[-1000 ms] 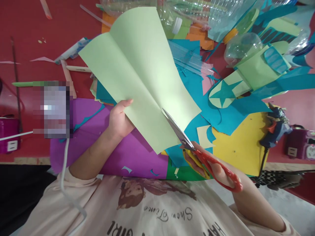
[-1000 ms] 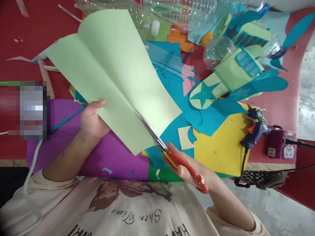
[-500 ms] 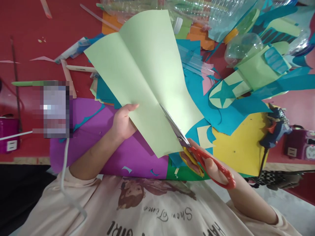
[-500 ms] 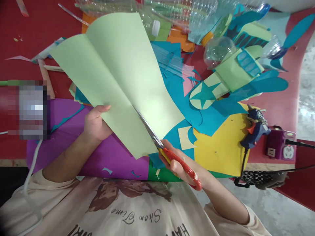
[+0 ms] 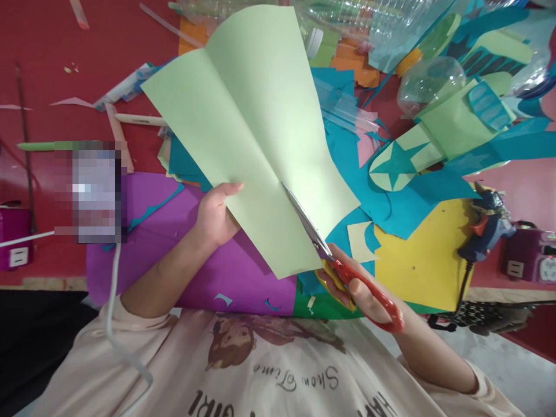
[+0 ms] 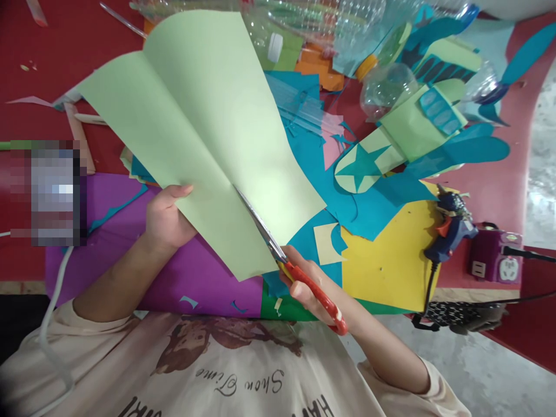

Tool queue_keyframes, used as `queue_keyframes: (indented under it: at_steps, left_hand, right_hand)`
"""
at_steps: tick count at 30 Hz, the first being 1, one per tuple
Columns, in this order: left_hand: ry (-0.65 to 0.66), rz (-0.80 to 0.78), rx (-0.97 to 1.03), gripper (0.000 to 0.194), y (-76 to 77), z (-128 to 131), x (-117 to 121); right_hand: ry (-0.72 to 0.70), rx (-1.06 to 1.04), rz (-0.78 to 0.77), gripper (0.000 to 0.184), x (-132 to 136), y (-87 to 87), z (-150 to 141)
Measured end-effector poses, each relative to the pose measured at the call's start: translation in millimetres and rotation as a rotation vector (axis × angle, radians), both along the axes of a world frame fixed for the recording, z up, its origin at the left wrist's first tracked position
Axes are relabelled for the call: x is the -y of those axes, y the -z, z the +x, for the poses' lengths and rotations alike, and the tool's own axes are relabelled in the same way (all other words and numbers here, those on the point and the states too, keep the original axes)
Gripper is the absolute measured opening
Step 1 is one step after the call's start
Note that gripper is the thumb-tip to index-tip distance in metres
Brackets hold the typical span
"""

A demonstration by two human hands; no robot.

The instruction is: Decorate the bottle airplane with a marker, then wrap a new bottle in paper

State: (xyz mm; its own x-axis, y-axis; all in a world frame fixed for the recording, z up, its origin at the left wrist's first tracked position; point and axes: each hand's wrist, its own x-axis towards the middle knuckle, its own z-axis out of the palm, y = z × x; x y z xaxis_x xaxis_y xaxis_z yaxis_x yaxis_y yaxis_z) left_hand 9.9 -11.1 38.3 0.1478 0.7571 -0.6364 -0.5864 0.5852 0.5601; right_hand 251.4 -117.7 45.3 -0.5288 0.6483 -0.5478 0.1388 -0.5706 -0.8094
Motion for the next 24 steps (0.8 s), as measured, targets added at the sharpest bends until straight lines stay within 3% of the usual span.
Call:
queue_keyframes:
  at_steps: [3, 19, 24]
  left_hand:
    - [-0.011, 0.011, 0.001, 0.012, 0.2, -0.1, -0.1]
    - [-0.022, -0.037, -0.011, 0.019, -2.1, -0.9, -1.3]
    - [-0.069, 0.07, 0.051, 0.024, -2.9, -3.8, -4.3]
  right_hand:
    - [0.05, -0.026, -0.056, 0.07, -2.2, -2.2, -3.6]
    - [0.073, 0.008, -0.037, 0.071, 0.6, 2.6, -5.7]
    - [-0.007, 0.096, 0.081, 0.082, 6.5, 11.6, 4.4]
